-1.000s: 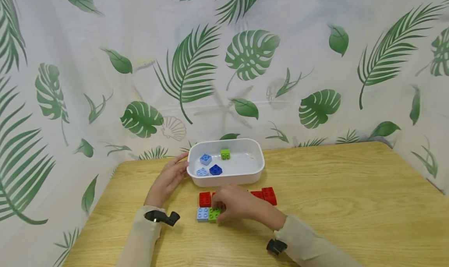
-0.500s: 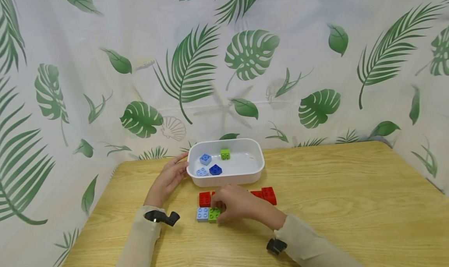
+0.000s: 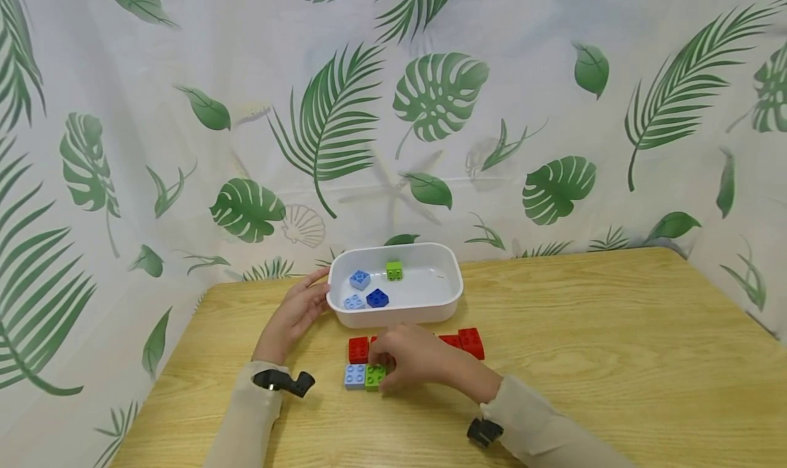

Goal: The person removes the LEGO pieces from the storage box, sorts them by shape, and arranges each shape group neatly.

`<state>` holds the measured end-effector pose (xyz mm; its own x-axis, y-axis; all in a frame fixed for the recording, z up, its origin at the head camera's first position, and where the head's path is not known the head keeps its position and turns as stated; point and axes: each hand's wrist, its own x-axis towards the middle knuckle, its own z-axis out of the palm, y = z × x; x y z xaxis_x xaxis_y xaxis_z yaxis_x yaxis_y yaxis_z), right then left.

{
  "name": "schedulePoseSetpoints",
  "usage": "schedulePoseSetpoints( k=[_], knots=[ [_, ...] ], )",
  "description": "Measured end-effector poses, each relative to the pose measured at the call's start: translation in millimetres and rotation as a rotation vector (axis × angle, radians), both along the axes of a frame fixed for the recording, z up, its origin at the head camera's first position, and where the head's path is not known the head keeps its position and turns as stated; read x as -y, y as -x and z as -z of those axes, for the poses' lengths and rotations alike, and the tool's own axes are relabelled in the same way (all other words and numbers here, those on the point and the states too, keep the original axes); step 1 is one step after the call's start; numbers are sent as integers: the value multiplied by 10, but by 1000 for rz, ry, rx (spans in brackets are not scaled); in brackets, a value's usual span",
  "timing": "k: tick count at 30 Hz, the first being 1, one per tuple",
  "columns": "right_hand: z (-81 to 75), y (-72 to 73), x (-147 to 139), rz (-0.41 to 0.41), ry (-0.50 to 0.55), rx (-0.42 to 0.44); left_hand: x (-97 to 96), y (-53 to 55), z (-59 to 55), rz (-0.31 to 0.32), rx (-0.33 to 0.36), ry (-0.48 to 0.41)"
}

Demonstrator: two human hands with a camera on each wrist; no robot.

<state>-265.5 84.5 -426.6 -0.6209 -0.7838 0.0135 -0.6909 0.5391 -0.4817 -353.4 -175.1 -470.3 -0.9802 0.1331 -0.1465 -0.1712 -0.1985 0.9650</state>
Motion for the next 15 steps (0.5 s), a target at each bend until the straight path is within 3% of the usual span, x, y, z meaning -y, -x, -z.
schedulePoseSetpoints(
  k=[11, 15],
  knots=[
    [-79, 23, -27, 7, 49, 84, -3, -16, -18, -5, 2, -10],
    [-140, 62, -59, 35, 68, 77, -2, -8, -13, -1, 8, -13]
  ],
)
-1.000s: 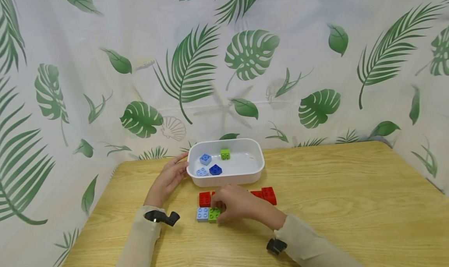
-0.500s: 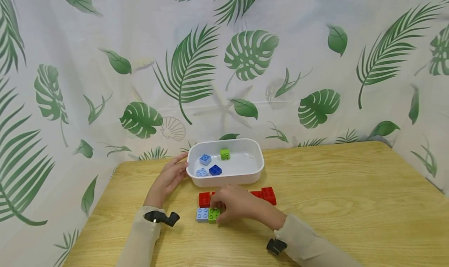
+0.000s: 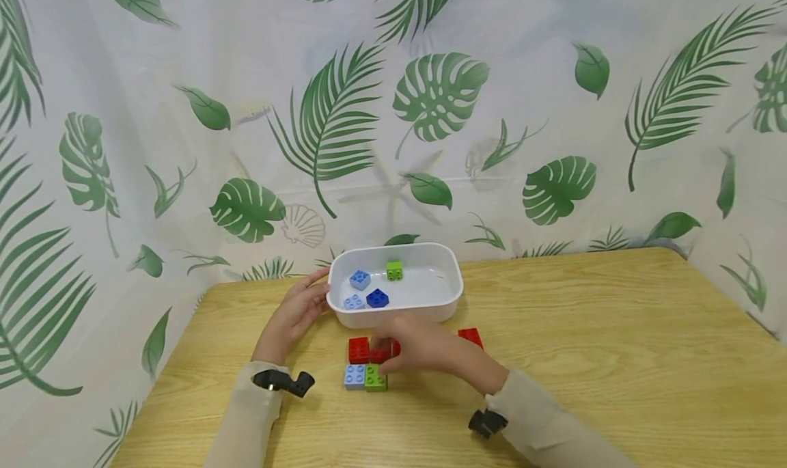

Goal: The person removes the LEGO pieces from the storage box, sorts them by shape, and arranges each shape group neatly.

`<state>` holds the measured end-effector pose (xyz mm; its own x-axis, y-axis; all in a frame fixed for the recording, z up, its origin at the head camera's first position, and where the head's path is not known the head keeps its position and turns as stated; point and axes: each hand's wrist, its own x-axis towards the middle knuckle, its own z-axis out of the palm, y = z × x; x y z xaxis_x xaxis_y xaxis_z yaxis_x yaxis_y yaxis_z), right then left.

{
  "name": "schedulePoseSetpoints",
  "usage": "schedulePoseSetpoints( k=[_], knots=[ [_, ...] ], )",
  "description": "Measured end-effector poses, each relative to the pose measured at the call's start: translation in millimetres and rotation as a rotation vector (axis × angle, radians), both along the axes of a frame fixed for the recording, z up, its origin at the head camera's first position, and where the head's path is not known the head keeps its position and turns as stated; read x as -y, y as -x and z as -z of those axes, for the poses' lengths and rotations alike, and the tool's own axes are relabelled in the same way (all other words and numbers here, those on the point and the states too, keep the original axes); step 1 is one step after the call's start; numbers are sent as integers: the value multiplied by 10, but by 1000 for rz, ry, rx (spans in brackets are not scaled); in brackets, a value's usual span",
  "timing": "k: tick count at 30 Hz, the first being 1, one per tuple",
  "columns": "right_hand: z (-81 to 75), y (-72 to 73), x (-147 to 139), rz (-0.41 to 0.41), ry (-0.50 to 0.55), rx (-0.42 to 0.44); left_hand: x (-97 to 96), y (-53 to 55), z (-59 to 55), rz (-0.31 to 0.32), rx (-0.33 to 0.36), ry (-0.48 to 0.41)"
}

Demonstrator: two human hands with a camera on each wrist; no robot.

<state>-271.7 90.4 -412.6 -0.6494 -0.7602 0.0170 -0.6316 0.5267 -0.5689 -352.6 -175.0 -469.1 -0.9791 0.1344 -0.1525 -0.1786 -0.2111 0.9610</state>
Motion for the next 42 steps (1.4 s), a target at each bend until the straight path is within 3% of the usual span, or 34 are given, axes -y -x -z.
schedulePoseSetpoints(
  k=[11, 22, 32, 42],
  knots=[
    [-251, 286, 34, 78, 3, -170, 8, 0, 20, 20, -12, -9],
    [-396, 726, 52, 118, -87, -152, 11, 6, 23, 18, -15, -12],
    [-274, 1018, 143, 117, -173, -120, 12, 0, 17, 14, -15, -20],
    [-99, 1158, 245, 121, -251, -101, 21, 16, 29, 16, -19, -22]
  ],
)
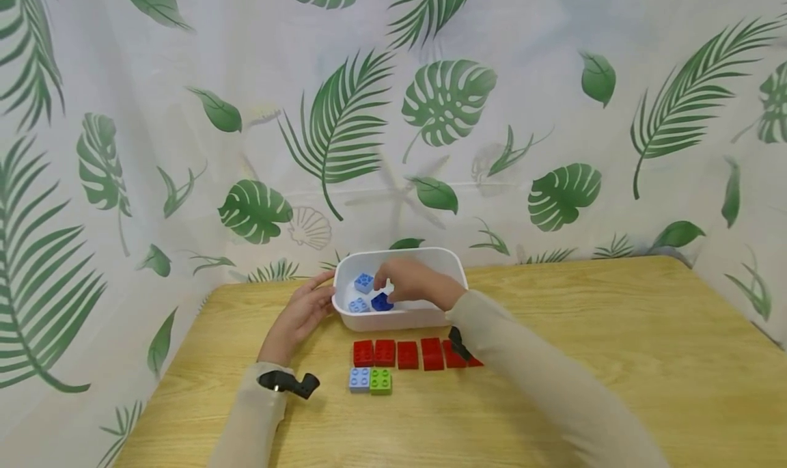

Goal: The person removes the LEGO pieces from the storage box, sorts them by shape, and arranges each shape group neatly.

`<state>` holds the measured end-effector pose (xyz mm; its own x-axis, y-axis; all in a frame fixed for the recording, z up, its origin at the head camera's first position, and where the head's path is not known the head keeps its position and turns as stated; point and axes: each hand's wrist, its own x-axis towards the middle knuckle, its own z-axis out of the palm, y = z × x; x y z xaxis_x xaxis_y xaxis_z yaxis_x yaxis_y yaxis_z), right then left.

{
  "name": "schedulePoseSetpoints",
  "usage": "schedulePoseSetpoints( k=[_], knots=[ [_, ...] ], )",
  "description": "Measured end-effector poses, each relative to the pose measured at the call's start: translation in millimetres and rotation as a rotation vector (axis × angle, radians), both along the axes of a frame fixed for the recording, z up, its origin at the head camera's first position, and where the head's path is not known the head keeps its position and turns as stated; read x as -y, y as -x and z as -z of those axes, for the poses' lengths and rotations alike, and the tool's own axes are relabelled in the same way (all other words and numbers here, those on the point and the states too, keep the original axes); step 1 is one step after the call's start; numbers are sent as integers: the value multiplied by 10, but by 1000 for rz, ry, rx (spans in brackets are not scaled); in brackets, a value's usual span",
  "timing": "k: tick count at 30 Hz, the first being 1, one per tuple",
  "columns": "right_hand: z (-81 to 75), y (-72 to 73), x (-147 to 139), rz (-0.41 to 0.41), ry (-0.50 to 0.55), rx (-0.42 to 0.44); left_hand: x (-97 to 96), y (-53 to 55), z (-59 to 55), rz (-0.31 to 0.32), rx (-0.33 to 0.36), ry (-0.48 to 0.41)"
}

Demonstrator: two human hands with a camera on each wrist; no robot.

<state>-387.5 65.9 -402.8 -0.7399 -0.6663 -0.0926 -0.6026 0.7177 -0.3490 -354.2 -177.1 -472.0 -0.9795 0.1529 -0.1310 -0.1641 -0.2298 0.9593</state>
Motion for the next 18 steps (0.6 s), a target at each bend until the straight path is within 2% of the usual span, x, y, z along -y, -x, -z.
schedulePoseSetpoints(
  k=[6, 13, 18],
  knots=[
    [59, 12, 29, -9, -26, -16, 9, 5, 6, 2, 8, 2],
    [133, 15, 63, 50, -59, -10, 14, 6, 6, 3, 8, 14],
    [165, 11, 83, 47, -73, -20, 9, 10, 6, 0, 4, 15]
  ],
)
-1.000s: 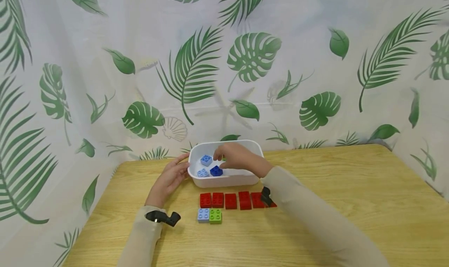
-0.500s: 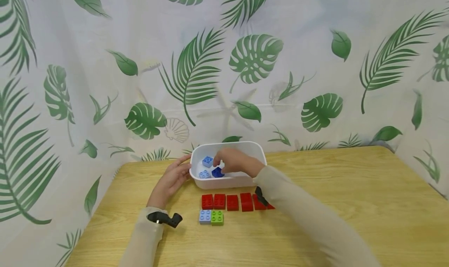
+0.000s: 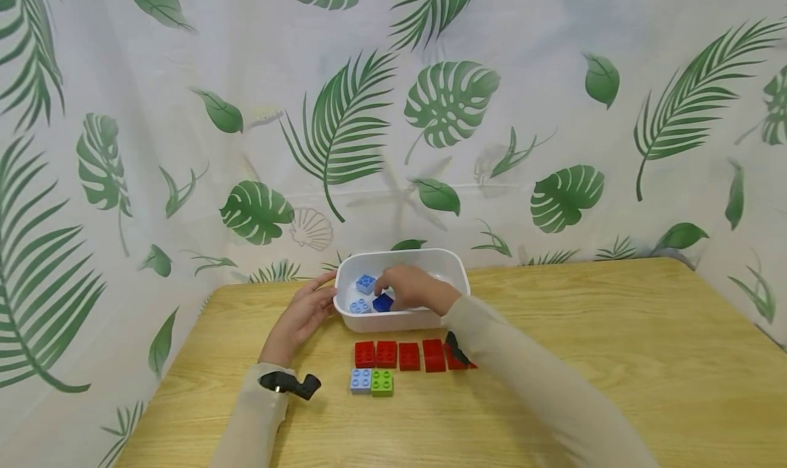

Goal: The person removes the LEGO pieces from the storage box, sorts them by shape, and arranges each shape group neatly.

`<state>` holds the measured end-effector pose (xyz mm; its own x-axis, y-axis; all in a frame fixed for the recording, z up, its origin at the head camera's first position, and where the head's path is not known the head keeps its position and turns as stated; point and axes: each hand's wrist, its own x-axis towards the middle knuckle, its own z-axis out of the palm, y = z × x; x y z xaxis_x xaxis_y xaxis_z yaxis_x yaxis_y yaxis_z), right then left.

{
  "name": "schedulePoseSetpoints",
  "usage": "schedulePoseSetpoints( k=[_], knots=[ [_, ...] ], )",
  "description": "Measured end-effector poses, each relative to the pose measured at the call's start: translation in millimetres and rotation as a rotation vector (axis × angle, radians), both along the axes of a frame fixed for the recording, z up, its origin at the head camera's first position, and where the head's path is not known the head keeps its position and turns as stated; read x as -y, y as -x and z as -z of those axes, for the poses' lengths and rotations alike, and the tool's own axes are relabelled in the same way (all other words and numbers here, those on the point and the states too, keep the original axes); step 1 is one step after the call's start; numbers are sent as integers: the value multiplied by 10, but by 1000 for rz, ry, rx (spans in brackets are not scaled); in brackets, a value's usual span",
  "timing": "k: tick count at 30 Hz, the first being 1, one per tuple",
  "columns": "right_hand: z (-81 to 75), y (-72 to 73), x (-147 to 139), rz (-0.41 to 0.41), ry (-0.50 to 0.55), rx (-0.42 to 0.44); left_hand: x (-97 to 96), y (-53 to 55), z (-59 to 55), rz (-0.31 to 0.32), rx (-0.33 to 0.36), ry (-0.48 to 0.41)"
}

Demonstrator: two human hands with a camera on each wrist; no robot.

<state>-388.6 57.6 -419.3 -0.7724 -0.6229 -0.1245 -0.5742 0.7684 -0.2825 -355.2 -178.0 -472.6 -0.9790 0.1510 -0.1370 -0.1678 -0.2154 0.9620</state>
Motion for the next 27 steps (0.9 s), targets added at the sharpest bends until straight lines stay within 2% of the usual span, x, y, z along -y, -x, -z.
schedulePoseSetpoints(
  k=[12, 20, 27],
  knots=[
    [65, 21, -21, -32, -9, -60, -4, 1, -5, 1, -2, 0],
    [87, 5, -60, 3, -24, -114, -15, -3, -11, -7, 0, -11],
    [95, 9, -122, -32, 5, -225, -22, 13, 21, -15, -12, -12]
  ],
)
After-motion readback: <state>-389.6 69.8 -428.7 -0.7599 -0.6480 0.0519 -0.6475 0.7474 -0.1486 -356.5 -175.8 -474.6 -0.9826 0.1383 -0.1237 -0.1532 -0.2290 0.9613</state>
